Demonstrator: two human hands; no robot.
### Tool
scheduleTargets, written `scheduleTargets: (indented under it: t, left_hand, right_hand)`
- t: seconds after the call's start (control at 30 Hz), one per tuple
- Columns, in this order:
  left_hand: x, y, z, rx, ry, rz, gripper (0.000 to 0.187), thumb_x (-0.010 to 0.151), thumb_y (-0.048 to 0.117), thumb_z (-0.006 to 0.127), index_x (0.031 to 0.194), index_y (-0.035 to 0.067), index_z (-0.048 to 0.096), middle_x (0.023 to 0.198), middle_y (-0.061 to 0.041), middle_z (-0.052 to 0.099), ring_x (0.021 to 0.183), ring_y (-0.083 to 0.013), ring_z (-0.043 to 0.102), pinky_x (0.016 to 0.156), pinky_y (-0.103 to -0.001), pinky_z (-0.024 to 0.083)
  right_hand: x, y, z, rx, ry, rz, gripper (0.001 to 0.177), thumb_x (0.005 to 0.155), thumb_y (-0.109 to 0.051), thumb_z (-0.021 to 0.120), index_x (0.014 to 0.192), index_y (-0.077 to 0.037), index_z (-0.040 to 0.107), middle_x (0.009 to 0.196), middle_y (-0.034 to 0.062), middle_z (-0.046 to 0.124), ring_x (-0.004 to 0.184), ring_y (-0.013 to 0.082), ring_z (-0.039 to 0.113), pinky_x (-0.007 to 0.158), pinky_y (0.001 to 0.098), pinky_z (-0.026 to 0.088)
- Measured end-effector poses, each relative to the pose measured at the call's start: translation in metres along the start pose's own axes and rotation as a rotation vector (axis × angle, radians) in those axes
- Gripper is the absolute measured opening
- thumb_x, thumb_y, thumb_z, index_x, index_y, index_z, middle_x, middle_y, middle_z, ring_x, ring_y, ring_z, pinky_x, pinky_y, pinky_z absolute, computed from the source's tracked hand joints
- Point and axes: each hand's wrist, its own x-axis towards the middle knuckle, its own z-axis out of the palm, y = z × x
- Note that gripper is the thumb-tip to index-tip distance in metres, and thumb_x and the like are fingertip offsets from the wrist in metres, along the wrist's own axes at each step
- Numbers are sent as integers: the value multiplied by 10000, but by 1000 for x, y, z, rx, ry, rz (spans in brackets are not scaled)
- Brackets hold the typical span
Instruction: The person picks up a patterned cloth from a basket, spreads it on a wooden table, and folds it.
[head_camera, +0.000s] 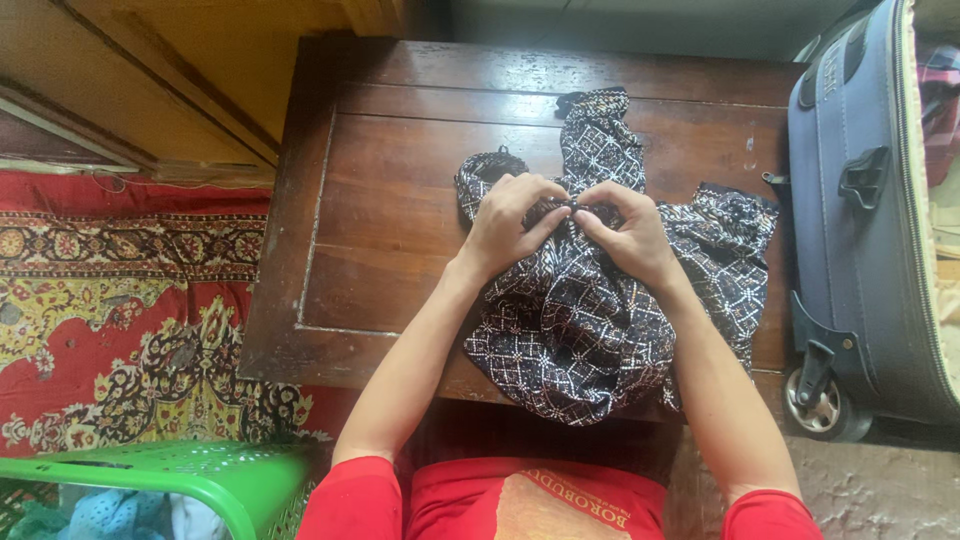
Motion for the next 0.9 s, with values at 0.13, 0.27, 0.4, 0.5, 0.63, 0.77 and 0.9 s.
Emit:
scheduleTargets:
  t: [0.13,0.27,0.4,0.5,0.63,0.77,0.9]
  left_hand:
    - [-1,3,1,-21,31,17,173,879,72,779,1012,76,669,1018,-79,700,908,-219,676,790,-346,523]
    - [0,0,6,-126,17,20,197,874,13,775,1018,70,653,1076,-67,716,988,-213,722,849,-315,591]
    - [-4,-5,10,-141,16,8,212,847,0,771,1018,56,659,1076,-82,723,1006,-209,732,879,-303,607]
    - [-12,-15,16,-145,22,-24,184,858,-24,736,1010,43,658,1003,-96,726,921,-184,730,810,-297,614]
    - [-18,-48,30,-202,146,-72,158,904,-90,594,983,44,622,853,-78,686,688,-108,669,599,-259,562]
    - [-26,-75,9,-74,421,-306,141,913,-47,565,965,80,597,769,-48,632,555,-86,522,491,-259,437]
    - [-20,-66,-21,242,594,-315,116,889,3,611,975,77,587,834,-79,624,752,-166,568,691,-306,483]
  right_hand:
    - [0,1,-1,-9,-21,25,177,948,-100,724,1100,-21,678,1004,34,706,943,100,648,826,261,527]
    - [0,0,0,-103,-18,65,163,933,-118,721,1070,-35,691,957,23,719,888,98,668,777,259,542]
    - [1,4,0,-79,-10,30,134,954,-126,708,1059,-44,692,956,23,724,865,88,671,736,245,542]
    - [0,13,-1,-25,47,117,113,959,-143,689,1036,-60,690,885,15,700,740,67,635,610,221,496]
    - [1,34,-11,81,257,-28,85,1034,-123,638,1004,-43,644,834,8,625,693,79,553,592,223,452]
    - [-3,43,-30,26,490,-213,141,1164,-119,601,1071,-13,599,918,63,631,818,128,586,735,258,483]
    - [-1,30,-36,502,627,-227,92,1131,-154,564,1133,-73,519,946,87,645,810,169,662,791,353,607]
